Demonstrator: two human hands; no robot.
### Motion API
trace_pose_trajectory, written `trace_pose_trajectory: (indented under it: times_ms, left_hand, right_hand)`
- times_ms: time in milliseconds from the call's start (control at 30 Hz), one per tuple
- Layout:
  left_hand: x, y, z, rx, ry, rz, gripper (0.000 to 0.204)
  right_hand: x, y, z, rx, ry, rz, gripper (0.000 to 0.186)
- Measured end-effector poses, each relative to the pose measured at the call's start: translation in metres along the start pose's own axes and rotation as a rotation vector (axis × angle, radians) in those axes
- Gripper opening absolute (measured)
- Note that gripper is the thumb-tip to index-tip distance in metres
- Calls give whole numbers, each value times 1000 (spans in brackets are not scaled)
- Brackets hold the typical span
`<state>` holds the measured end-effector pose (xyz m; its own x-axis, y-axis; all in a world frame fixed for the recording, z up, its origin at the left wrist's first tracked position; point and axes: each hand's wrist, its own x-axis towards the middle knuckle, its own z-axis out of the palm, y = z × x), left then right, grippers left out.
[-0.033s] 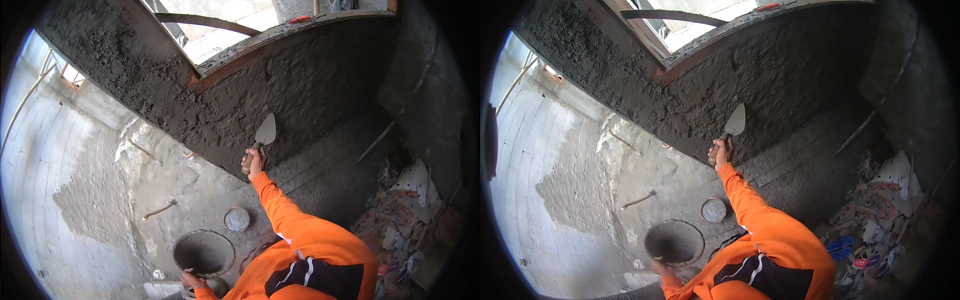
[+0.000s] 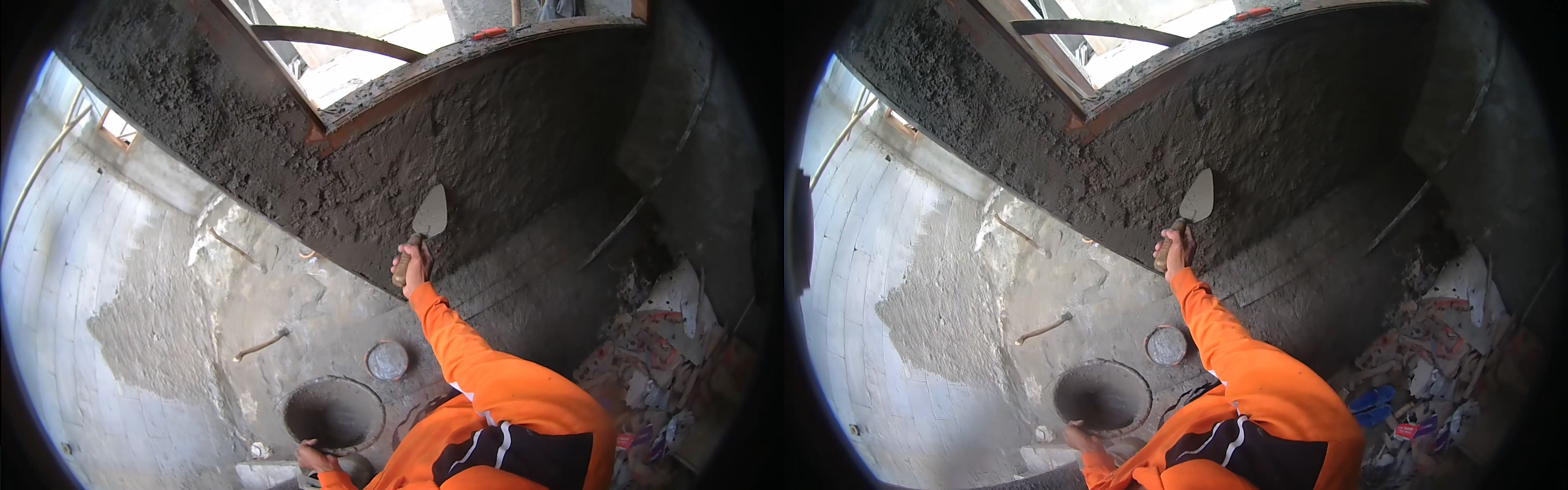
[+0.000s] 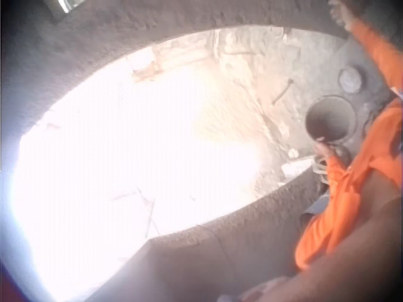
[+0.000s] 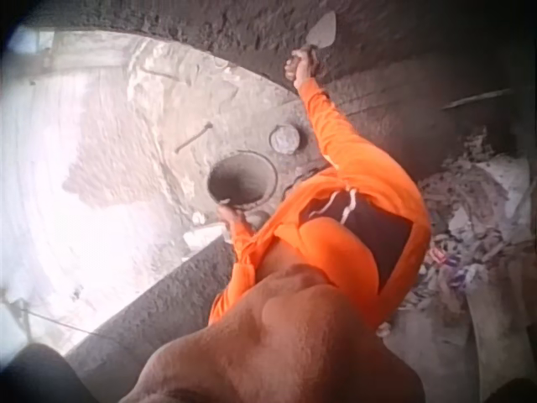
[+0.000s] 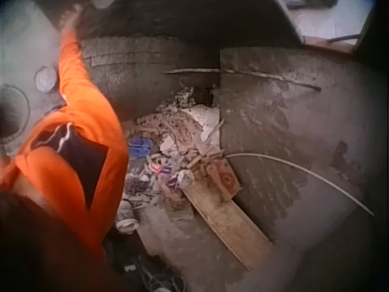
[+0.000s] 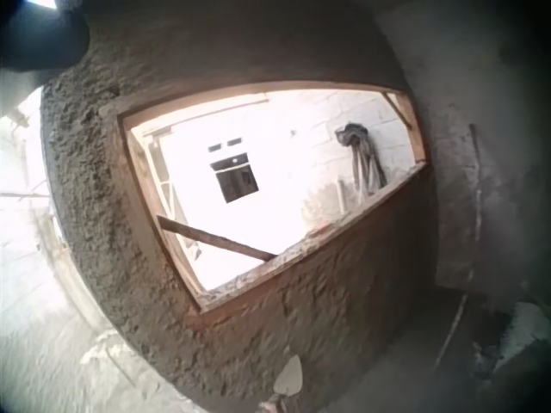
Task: The person applies cement mixture to a wall using a trowel, scooping the material from a small bucket held in their hand.
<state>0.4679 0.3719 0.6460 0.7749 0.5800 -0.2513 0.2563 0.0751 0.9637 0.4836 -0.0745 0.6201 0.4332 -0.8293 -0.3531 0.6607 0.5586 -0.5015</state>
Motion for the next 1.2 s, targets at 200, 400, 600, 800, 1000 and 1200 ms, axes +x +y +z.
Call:
trace_pose_trajectory:
  times_ms: [200, 400, 600, 800, 1000, 1200]
  left_hand:
    - [-15, 3, 23, -65, -95, -60, 16]
    - [-1, 2, 42, -48, -245, -135, 11]
    - [27, 9, 57, -41, -228, -51, 11]
    - [65, 24, 56, -71, -256, -49, 14]
    - [132, 34, 30, 102, -113, 127, 6]
    - [195, 20, 37, 336, -356, 404, 8]
  right_hand:
    - [-3, -6, 27, 177, -35, 60, 18]
    - [-36, -10, 28, 255, -102, -135, 27]
    - [-15, 25, 9, 3, 69, -44, 34]
    - [149, 18, -31, 311, 507, -81, 21]
    - [159, 4, 26, 426, 290, 26, 22]
    - [98, -47, 142, 255, 184, -343, 43]
